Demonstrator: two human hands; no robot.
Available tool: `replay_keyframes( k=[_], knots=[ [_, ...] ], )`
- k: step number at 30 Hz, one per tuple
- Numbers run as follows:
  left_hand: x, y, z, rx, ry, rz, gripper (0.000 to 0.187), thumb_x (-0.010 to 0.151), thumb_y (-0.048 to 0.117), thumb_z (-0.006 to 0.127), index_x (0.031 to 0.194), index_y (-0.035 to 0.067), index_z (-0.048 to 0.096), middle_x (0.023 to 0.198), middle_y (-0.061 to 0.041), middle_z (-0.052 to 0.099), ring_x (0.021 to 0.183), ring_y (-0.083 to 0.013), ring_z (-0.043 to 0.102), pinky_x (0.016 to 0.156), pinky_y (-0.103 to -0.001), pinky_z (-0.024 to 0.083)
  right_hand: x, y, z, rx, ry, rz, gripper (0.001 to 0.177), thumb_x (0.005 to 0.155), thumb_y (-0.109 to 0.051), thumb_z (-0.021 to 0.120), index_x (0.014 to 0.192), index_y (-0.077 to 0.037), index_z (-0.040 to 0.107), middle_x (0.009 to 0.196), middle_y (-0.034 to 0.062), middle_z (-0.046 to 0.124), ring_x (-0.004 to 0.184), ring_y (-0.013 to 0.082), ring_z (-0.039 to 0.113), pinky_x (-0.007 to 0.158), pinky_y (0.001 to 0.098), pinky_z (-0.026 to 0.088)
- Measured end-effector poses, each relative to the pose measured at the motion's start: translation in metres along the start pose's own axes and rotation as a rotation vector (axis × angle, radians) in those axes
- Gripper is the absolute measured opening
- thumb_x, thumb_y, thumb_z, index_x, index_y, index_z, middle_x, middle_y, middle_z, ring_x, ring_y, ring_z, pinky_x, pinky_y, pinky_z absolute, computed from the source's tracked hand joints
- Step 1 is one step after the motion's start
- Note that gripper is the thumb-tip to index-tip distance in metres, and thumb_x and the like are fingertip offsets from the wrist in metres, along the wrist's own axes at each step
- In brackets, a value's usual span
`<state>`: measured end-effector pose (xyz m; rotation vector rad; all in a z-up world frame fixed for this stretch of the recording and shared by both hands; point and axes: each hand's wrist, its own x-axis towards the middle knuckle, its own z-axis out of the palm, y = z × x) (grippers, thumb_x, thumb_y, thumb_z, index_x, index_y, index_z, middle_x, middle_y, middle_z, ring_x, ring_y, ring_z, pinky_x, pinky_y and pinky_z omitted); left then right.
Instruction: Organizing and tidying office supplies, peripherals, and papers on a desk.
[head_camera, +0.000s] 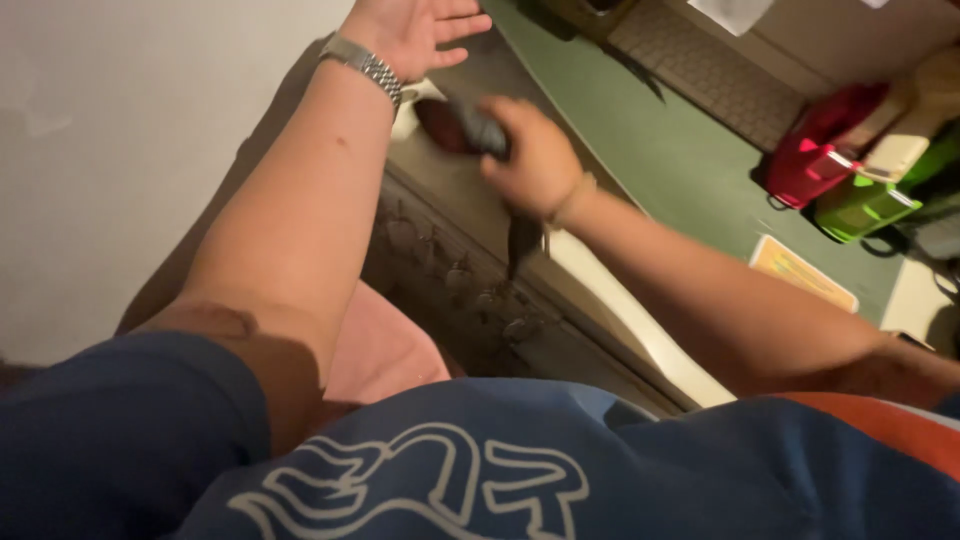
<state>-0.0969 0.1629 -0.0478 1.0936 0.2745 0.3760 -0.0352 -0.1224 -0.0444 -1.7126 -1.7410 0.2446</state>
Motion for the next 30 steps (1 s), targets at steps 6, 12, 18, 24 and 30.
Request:
replay_keyframes(
  k=[6,12,18,24,30],
  knots=[
    [0.015,-0.001,-0.024,0.091,-0.085,-0.003,0.061,0.101,0.044,0.039,0.143,0.003,0.052,0.153,-0.017,0.056,0.139,-0.0256,0.057,0.118,-0.055,0.029,0.038,-0.021,0.041,-0.267,-0.045,-0.081,0.055,0.068,-0.011,0.082,0.120,-0.006,0.067,0.105,0.0234,0.066,0.100,0.0434,0.061,0.088,0.0481,0.051],
    [0.020,0.002,-0.036,0.061,-0.078,-0.070,0.062,0.101,0.044,0.039,0.145,0.002,0.051,0.153,-0.016,0.056,0.143,-0.0246,0.053,0.119,-0.053,0.031,0.048,-0.044,0.015,0.220,-0.391,-0.080,0.064,0.073,-0.010,0.068,0.136,-0.018,0.064,0.121,0.0110,0.072,0.107,0.0319,0.073,0.098,0.0406,0.056],
    [0.056,0.014,-0.069,-0.098,-0.076,-0.096,0.071,0.105,0.046,0.038,0.150,-0.009,0.038,0.159,-0.024,0.047,0.149,-0.0327,0.046,0.124,-0.053,0.029,0.096,0.033,0.047,-0.346,0.007,-0.174,0.075,0.072,-0.017,0.085,0.142,-0.009,0.058,0.137,0.0288,0.055,0.113,0.0526,0.053,0.097,0.0544,0.045],
    [0.061,0.016,-0.074,-0.098,-0.127,-0.117,0.072,0.104,0.045,0.034,0.153,-0.008,0.033,0.160,-0.026,0.043,0.151,-0.0350,0.043,0.123,-0.054,0.031,0.048,-0.020,0.058,0.104,-0.457,-0.413,0.059,0.072,-0.008,0.074,0.130,-0.014,0.068,0.124,0.0112,0.072,0.113,0.0347,0.066,0.101,0.0444,0.051],
    [0.094,0.001,-0.106,-0.278,-0.234,-0.176,0.072,0.107,0.042,0.032,0.155,-0.011,0.035,0.163,-0.028,0.042,0.154,-0.0362,0.040,0.125,-0.056,0.028,0.098,-0.008,0.021,-0.091,-0.180,-0.334,0.053,0.072,-0.008,0.076,0.124,-0.010,0.066,0.107,0.0167,0.066,0.099,0.0372,0.063,0.085,0.0435,0.053]
  ],
)
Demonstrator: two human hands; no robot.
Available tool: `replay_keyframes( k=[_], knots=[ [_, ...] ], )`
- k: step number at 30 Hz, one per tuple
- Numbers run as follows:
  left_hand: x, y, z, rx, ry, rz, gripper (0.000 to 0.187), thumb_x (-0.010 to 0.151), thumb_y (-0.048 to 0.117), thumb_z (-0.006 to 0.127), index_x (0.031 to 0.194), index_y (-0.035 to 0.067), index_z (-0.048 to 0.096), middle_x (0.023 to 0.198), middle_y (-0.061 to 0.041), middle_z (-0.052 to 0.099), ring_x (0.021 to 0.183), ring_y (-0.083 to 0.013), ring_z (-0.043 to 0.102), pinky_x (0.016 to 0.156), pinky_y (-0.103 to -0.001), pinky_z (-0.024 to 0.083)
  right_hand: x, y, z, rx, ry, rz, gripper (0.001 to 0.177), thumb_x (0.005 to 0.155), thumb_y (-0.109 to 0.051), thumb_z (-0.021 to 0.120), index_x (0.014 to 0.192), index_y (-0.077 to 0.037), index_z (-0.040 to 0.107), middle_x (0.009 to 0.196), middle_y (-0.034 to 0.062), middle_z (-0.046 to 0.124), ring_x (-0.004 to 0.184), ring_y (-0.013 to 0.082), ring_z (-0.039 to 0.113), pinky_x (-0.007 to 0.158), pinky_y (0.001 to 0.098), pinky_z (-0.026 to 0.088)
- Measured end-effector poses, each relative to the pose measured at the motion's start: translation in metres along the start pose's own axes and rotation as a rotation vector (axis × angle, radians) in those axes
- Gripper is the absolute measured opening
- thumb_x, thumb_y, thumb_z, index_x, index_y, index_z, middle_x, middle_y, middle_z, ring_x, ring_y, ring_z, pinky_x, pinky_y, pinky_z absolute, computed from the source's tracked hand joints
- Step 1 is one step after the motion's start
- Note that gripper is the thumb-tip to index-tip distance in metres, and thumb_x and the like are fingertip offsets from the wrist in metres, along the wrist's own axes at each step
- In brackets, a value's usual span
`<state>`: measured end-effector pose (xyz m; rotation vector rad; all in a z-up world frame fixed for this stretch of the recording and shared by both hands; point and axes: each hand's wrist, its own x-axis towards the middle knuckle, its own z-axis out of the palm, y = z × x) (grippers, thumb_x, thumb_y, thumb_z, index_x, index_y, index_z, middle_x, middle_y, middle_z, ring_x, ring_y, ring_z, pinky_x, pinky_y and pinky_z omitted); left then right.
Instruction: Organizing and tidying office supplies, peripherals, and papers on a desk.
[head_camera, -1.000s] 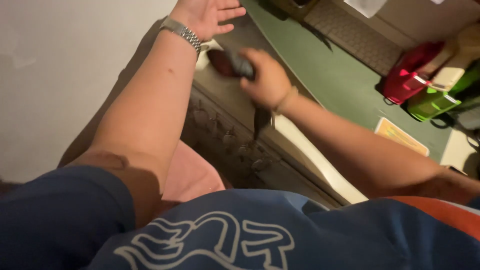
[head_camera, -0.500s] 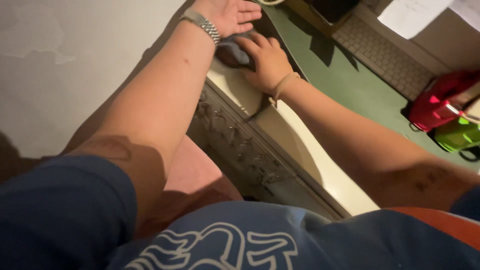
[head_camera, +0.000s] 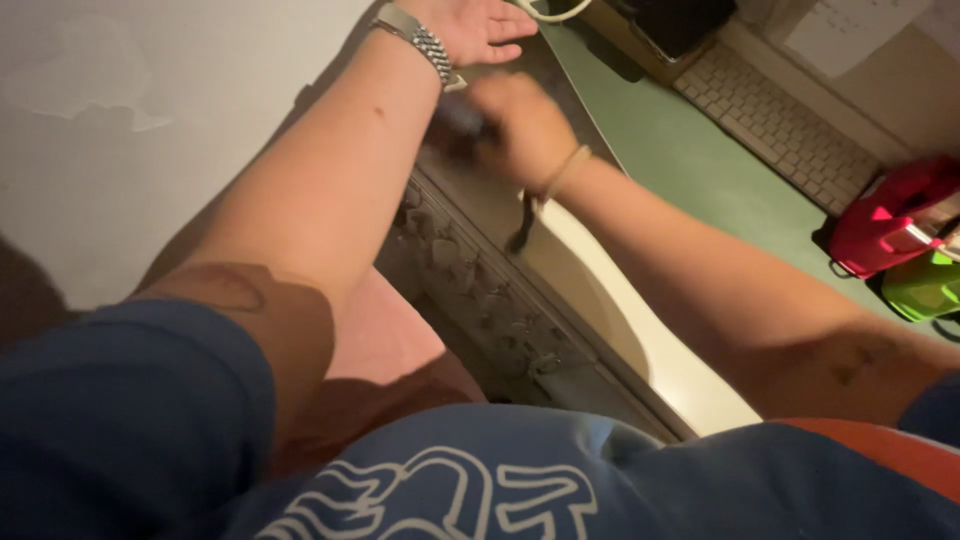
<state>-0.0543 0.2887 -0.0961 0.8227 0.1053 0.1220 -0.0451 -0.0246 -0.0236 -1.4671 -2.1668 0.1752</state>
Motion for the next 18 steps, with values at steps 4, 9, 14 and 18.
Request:
replay_keyframes(
  k=[4,9,14,18],
  knots=[
    [-0.026,0.001,0.080,0.027,0.258,0.017,0.071,0.103,0.047,0.036,0.155,0.000,0.029,0.163,-0.031,0.037,0.152,-0.0384,0.038,0.121,-0.059,0.026,0.011,0.008,0.017,-0.391,0.023,0.155,0.064,0.066,-0.019,0.081,0.125,-0.009,0.059,0.120,0.0243,0.059,0.104,0.0499,0.054,0.082,0.0562,0.049],
    [-0.071,-0.037,0.156,0.286,0.577,0.025,0.074,0.092,0.046,0.055,0.154,0.013,0.032,0.161,-0.020,0.032,0.146,-0.0349,0.039,0.119,-0.058,0.029,-0.048,-0.048,0.022,-0.005,-0.211,0.136,0.052,0.075,-0.013,0.077,0.126,-0.015,0.063,0.110,0.0190,0.067,0.107,0.0413,0.061,0.091,0.0476,0.053],
    [-0.084,-0.061,0.113,0.317,0.759,0.051,0.061,0.087,0.041,0.065,0.136,0.006,0.058,0.151,-0.012,0.052,0.133,-0.0280,0.055,0.112,-0.054,0.041,-0.123,-0.106,-0.018,0.519,-0.206,-0.114,0.062,0.067,0.005,0.064,0.128,-0.008,0.064,0.115,0.0145,0.070,0.109,0.0311,0.068,0.095,0.0402,0.056],
    [-0.100,-0.084,0.109,0.400,0.830,0.040,0.052,0.088,0.039,0.065,0.128,0.007,0.061,0.149,-0.013,0.054,0.125,-0.0275,0.060,0.109,-0.053,0.043,-0.156,-0.088,-0.060,0.501,0.013,0.177,0.062,0.072,0.006,0.061,0.132,-0.006,0.060,0.112,0.0068,0.071,0.102,0.0189,0.069,0.093,0.0332,0.055]
  ],
)
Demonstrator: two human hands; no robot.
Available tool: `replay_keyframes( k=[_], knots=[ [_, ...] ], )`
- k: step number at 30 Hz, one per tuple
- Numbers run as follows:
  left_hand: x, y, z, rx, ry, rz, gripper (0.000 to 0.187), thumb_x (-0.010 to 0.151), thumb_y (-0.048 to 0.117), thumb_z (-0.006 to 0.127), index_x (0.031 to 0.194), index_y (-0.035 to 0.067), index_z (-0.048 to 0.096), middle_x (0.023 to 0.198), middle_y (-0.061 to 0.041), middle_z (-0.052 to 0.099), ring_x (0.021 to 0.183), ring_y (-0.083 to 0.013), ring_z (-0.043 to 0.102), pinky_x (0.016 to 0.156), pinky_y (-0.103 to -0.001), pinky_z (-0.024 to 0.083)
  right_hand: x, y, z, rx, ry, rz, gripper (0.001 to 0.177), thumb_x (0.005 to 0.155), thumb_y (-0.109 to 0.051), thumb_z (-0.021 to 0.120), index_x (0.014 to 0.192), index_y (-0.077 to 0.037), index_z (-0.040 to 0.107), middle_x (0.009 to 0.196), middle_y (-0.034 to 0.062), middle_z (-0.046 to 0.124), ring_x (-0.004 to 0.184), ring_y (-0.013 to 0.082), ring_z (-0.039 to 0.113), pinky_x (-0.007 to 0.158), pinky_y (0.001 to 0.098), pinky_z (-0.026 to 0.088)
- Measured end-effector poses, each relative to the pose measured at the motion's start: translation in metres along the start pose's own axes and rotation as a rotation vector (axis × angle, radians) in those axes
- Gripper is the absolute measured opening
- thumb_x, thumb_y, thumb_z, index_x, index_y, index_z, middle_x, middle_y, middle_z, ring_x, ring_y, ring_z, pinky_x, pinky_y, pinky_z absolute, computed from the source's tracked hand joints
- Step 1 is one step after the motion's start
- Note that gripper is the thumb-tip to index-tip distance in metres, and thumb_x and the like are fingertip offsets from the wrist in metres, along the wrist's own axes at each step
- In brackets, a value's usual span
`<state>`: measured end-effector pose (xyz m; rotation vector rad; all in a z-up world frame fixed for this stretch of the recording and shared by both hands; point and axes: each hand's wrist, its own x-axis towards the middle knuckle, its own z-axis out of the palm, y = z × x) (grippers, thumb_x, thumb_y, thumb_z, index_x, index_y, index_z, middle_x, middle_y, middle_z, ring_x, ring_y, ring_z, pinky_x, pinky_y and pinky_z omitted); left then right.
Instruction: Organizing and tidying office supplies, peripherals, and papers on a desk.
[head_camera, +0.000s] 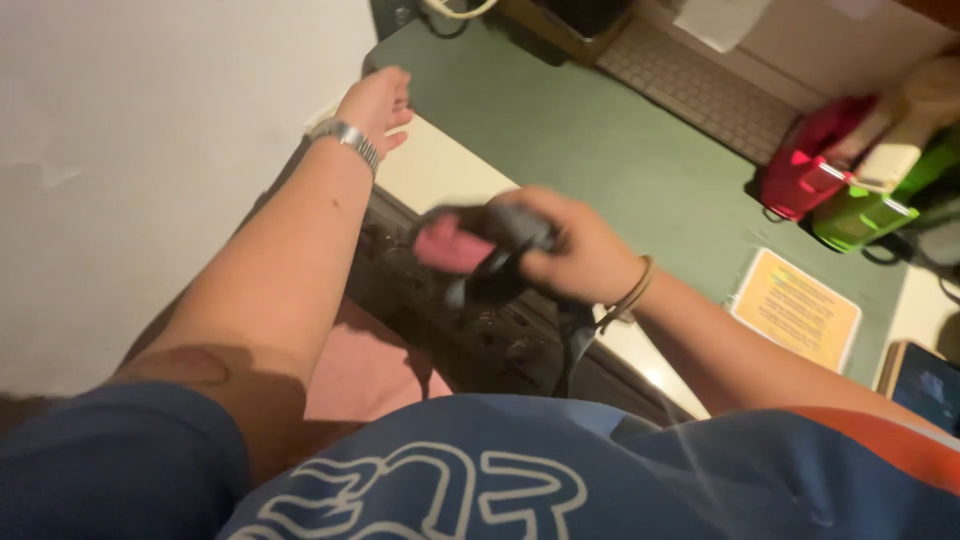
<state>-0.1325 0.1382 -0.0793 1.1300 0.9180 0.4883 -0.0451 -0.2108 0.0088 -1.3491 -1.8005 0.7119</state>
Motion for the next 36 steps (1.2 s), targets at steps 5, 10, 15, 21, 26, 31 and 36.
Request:
replay_keyframes(
  k=[5,10,15,21,26,31,36],
  knots=[
    [-0.030,0.003,0.024,0.413,0.301,0.138,0.048,0.089,0.036,0.065,0.127,0.006,0.062,0.148,-0.018,0.051,0.129,-0.0355,0.054,0.109,-0.050,0.044,-0.029,0.006,-0.028,0.159,0.267,0.245,0.053,0.080,0.006,0.059,0.131,-0.007,0.058,0.108,-0.0011,0.064,0.097,0.0087,0.061,0.085,0.0254,0.055],
    [-0.026,0.008,0.039,1.175,0.256,0.697,0.060,0.094,0.037,0.060,0.145,0.007,0.051,0.157,-0.020,0.036,0.145,-0.0389,0.036,0.118,-0.048,0.032,-0.046,0.013,-0.051,0.029,0.448,0.093,0.055,0.082,0.009,0.057,0.135,-0.003,0.056,0.116,-0.0006,0.062,0.110,0.0093,0.059,0.101,0.0253,0.050],
    [-0.017,0.010,0.036,1.476,-0.002,0.635,0.074,0.099,0.048,0.046,0.159,0.010,0.028,0.166,-0.015,0.019,0.152,-0.0333,0.019,0.121,-0.047,0.020,-0.060,0.015,-0.070,-0.025,0.571,0.101,0.053,0.084,0.008,0.059,0.136,-0.001,0.056,0.120,-0.0001,0.061,0.115,0.0100,0.058,0.107,0.0258,0.047],
    [-0.032,0.018,0.051,1.600,0.070,0.329,0.076,0.102,0.054,0.040,0.164,0.012,0.025,0.170,-0.012,0.021,0.156,-0.0310,0.022,0.125,-0.050,0.022,-0.089,0.032,-0.097,-0.271,0.725,0.136,0.056,0.083,0.005,0.060,0.138,-0.001,0.056,0.122,0.0013,0.064,0.117,0.0099,0.060,0.107,0.0241,0.048],
    [0.018,-0.008,0.040,1.574,0.055,0.428,0.072,0.100,0.049,0.035,0.164,0.020,0.021,0.171,-0.012,0.010,0.157,-0.0303,0.013,0.125,-0.049,0.015,-0.105,0.085,-0.126,-0.659,0.560,0.284,0.072,0.084,-0.029,0.088,0.141,0.001,0.055,0.137,0.0206,0.057,0.125,0.0332,0.056,0.106,0.0399,0.046],
    [-0.030,0.003,0.034,1.568,0.093,0.329,0.081,0.098,0.064,0.032,0.164,0.020,0.017,0.171,-0.011,0.006,0.157,-0.0272,0.007,0.125,-0.048,0.012,-0.081,0.103,-0.055,-0.904,0.409,0.513,0.071,0.074,-0.034,0.082,0.141,-0.020,0.062,0.136,0.0184,0.058,0.117,0.0391,0.055,0.095,0.0491,0.045],
    [-0.039,-0.017,0.019,1.553,0.199,0.476,0.083,0.099,0.067,0.037,0.159,0.011,0.028,0.167,-0.016,0.019,0.153,-0.0303,0.018,0.122,-0.048,0.018,-0.060,0.051,-0.038,-0.657,0.142,0.219,0.059,0.062,-0.017,0.080,0.120,-0.026,0.075,0.112,0.0090,0.070,0.110,0.0312,0.063,0.099,0.0459,0.048]
  ],
)
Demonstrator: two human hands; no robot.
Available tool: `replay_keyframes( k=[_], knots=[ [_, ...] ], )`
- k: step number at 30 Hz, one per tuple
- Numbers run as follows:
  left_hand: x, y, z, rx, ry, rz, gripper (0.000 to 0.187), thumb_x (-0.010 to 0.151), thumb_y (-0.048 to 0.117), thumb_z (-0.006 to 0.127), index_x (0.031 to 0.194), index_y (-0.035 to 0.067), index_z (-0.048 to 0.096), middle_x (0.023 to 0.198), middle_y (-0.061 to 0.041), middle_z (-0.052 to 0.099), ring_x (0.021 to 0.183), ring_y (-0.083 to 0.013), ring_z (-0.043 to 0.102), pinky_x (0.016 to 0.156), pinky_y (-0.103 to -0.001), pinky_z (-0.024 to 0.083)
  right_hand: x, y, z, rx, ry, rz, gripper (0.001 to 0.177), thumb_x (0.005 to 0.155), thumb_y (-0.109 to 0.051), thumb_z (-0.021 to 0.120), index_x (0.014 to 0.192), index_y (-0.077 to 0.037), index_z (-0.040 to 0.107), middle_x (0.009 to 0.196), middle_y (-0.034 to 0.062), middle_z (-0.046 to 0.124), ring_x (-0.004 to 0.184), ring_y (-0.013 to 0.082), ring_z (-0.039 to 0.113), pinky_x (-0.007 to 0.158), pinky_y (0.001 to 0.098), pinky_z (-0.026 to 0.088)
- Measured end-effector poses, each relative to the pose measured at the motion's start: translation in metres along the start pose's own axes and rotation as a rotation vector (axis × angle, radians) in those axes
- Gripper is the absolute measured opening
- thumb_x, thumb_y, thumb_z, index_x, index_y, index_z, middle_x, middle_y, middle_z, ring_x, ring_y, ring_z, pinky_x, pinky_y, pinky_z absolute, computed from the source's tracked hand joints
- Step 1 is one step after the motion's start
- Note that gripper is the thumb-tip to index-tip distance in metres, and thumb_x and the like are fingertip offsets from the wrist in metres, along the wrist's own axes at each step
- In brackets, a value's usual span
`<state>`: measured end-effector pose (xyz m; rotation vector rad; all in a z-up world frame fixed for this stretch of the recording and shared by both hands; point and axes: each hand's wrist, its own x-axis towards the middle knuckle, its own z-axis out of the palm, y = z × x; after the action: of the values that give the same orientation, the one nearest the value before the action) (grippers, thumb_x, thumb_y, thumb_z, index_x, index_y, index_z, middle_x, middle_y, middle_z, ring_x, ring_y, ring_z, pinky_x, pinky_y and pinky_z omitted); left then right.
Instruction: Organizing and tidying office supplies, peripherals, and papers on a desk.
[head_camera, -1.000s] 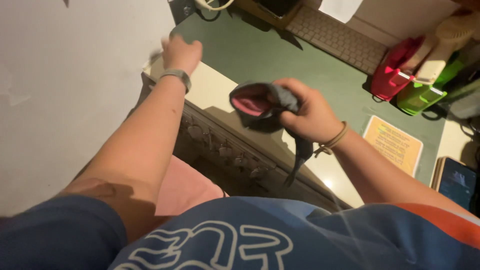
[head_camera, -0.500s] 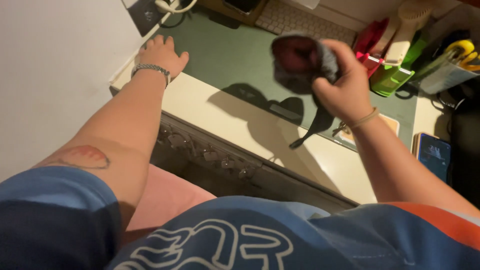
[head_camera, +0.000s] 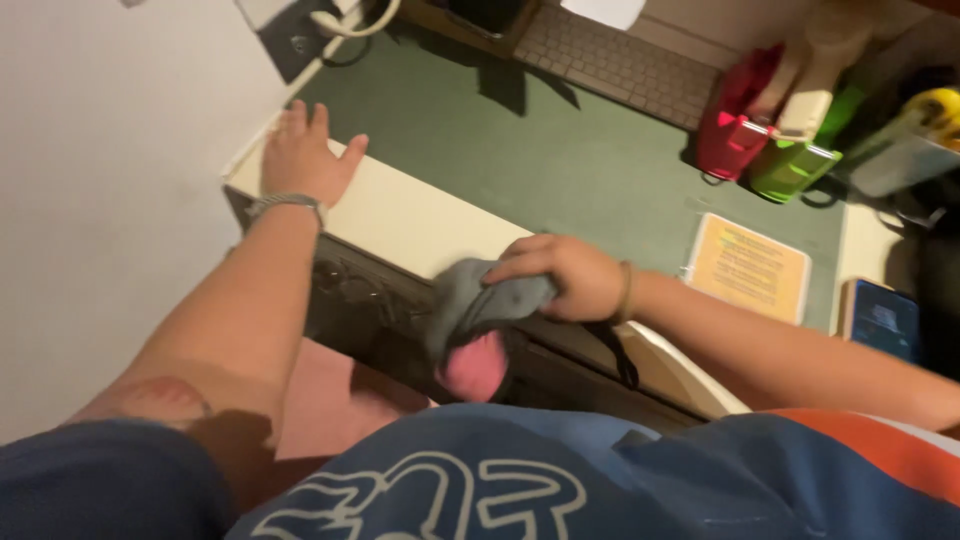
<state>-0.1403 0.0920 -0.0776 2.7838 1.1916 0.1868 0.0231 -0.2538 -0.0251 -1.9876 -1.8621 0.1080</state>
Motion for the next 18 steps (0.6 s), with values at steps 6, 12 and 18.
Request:
replay_keyframes(
  k=[6,12,18],
  knots=[
    [-0.013,-0.005,0.001,-0.125,0.299,0.079,0.055,0.099,0.043,0.059,0.135,0.003,0.063,0.149,-0.020,0.051,0.133,-0.0381,0.050,0.112,-0.048,0.039,0.078,0.089,-0.054,0.333,0.138,0.058,0.055,0.074,-0.008,0.072,0.128,-0.012,0.070,0.118,0.0105,0.073,0.111,0.0286,0.070,0.099,0.0363,0.054],
    [-0.016,-0.005,0.005,-0.255,0.412,0.095,0.034,0.095,0.026,0.060,0.119,0.007,0.074,0.135,-0.015,0.065,0.121,-0.0330,0.062,0.101,-0.045,0.049,0.137,0.068,0.037,-0.261,0.132,0.172,0.082,0.073,-0.060,0.081,0.142,-0.019,0.063,0.147,0.0296,0.043,0.132,0.0542,0.045,0.096,0.0697,0.043],
    [-0.010,-0.006,0.010,-0.291,0.447,0.133,0.032,0.094,0.024,0.060,0.116,0.006,0.075,0.131,-0.012,0.068,0.118,-0.0310,0.064,0.099,-0.044,0.051,0.116,0.017,0.054,-0.185,-0.086,0.061,0.046,0.075,-0.032,0.073,0.120,-0.023,0.072,0.140,0.0074,0.057,0.124,0.0319,0.052,0.099,0.0587,0.042]
  ],
)
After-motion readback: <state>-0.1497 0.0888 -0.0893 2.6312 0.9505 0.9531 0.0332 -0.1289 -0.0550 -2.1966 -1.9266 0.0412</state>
